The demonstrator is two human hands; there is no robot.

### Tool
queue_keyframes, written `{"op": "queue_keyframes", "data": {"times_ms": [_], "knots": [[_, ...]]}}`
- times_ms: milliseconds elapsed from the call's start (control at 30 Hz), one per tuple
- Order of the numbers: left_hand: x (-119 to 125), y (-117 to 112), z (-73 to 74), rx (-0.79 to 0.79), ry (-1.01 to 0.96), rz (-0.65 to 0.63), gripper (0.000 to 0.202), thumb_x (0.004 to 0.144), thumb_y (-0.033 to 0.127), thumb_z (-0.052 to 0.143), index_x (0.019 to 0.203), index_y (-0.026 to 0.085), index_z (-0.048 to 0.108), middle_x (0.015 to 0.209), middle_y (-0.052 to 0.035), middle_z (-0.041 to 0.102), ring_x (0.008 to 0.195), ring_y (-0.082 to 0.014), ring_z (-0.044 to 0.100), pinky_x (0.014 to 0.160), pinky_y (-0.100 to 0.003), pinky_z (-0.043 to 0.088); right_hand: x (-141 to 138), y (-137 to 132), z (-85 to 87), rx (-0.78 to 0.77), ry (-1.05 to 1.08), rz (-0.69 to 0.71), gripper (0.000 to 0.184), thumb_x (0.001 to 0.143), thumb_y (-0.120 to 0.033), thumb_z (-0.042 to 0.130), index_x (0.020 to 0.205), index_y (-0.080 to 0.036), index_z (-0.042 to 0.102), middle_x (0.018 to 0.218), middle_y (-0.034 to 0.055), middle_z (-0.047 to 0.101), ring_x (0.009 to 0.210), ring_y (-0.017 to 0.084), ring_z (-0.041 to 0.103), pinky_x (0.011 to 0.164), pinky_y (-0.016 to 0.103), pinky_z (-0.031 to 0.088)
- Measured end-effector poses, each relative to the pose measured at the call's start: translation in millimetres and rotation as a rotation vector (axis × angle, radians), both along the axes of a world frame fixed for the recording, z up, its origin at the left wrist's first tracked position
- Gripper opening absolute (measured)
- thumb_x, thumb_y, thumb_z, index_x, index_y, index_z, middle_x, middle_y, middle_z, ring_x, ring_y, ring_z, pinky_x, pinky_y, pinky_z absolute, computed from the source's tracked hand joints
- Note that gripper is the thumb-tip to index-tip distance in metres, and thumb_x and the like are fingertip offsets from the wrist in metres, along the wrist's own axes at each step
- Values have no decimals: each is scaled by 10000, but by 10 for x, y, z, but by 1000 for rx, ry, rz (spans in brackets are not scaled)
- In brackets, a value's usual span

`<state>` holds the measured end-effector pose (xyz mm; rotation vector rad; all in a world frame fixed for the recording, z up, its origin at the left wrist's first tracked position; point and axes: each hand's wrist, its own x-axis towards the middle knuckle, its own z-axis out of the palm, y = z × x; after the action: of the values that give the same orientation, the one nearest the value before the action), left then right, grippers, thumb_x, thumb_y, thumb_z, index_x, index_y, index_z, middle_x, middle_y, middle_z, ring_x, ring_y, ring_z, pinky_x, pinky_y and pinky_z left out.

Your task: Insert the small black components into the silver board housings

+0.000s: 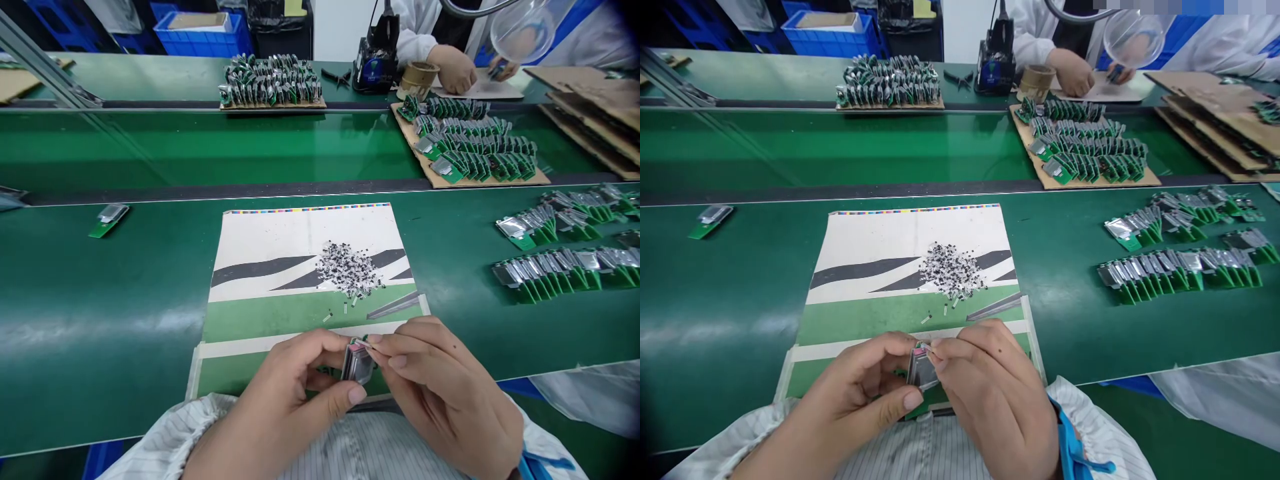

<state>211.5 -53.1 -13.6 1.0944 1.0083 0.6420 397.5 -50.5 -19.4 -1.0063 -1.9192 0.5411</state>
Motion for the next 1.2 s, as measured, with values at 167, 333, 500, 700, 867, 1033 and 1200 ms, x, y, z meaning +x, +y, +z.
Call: {"op": "queue_keyframes", "data": {"times_ms": [167,333,500,700,867,1033,1200], "knots": [[0,-1,3,13,-4,-16,177,862,173,613,1014,262,629,1016,-19,706,919,-154,657,739,-211,546,8,-23,-6,-52,7,-8,380,805,42,582,1049,-247,548,958,42,695,797,186,596,670,355,494],[7,18,12,14,-3,-15,144,862,200,619,996,251,634,1007,-28,700,909,-161,663,736,-219,552,-18,39,3,20,-8,9,355,810,37,578,1056,-215,537,936,61,705,792,181,614,648,341,513],[6,15,3,45,51,-1,136,858,253,632,994,252,637,1012,-32,678,918,-176,661,734,-227,567,-41,149,38,102,-13,39,273,841,-6,544,987,-237,529,830,27,720,726,154,654,589,282,548],[-24,5,-9,95,131,-13,129,871,290,616,993,258,641,987,-22,656,888,-172,663,746,-243,592,-43,147,-24,36,48,64,303,832,20,555,1009,-224,527,864,20,708,783,135,650,652,248,568],[-21,21,19,119,154,-18,116,873,267,595,984,239,617,969,-22,659,866,-168,671,717,-242,595,-18,105,-98,-206,269,133,384,854,-26,592,1157,-247,508,971,39,659,930,162,637,720,277,594],[-3,36,41,201,237,-69,115,874,226,574,983,244,606,953,-12,653,874,-163,670,726,-242,588,-18,88,-108,-271,315,135,408,854,24,556,1147,-257,513,963,18,634,943,141,616,752,262,580],[-13,15,36,324,313,-100,140,873,190,569,1007,219,600,960,-28,656,852,-157,670,720,-233,579,-28,89,-114,-301,297,140,381,870,12,537,1133,-263,512,944,22,622,910,148,608,710,272,576]]}}
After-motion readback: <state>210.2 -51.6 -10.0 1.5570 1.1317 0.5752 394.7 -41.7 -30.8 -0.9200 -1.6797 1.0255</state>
